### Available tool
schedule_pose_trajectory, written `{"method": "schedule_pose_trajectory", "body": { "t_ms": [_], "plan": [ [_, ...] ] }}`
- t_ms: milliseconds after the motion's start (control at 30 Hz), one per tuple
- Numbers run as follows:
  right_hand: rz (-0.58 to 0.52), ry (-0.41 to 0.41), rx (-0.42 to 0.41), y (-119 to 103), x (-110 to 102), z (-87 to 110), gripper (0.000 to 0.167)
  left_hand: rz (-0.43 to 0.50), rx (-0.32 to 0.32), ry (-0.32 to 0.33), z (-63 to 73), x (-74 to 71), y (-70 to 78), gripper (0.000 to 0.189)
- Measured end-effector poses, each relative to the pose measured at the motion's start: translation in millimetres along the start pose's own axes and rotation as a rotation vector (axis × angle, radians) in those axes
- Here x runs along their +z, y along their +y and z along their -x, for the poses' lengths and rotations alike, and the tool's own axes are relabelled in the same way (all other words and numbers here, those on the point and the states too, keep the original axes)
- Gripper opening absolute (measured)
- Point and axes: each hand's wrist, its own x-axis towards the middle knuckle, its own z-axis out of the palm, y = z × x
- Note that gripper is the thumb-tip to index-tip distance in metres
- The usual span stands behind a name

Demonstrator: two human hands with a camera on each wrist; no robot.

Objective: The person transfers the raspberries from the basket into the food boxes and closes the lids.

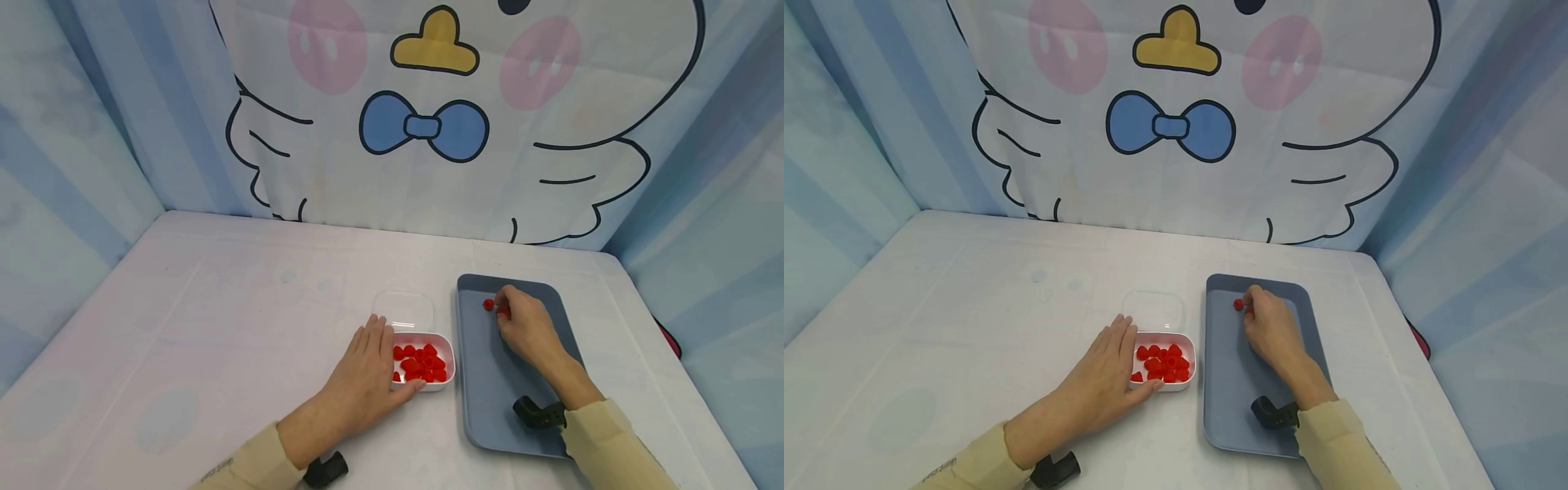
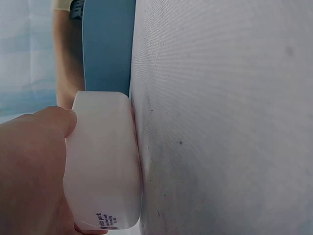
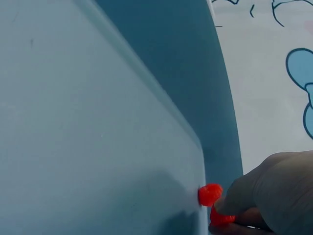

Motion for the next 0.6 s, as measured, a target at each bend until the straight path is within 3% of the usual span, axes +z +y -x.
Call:
{"method": "schedule_pose_trajectory", "body": {
  "t_ms": [600],
  "plan": [
    [-0.008, 0.060, -0.109, -21, -5, 5.6, 0.015, -0.011, 0.008, 0.004, 0.5, 0.4, -0.2, 0.093]
  ]
}}
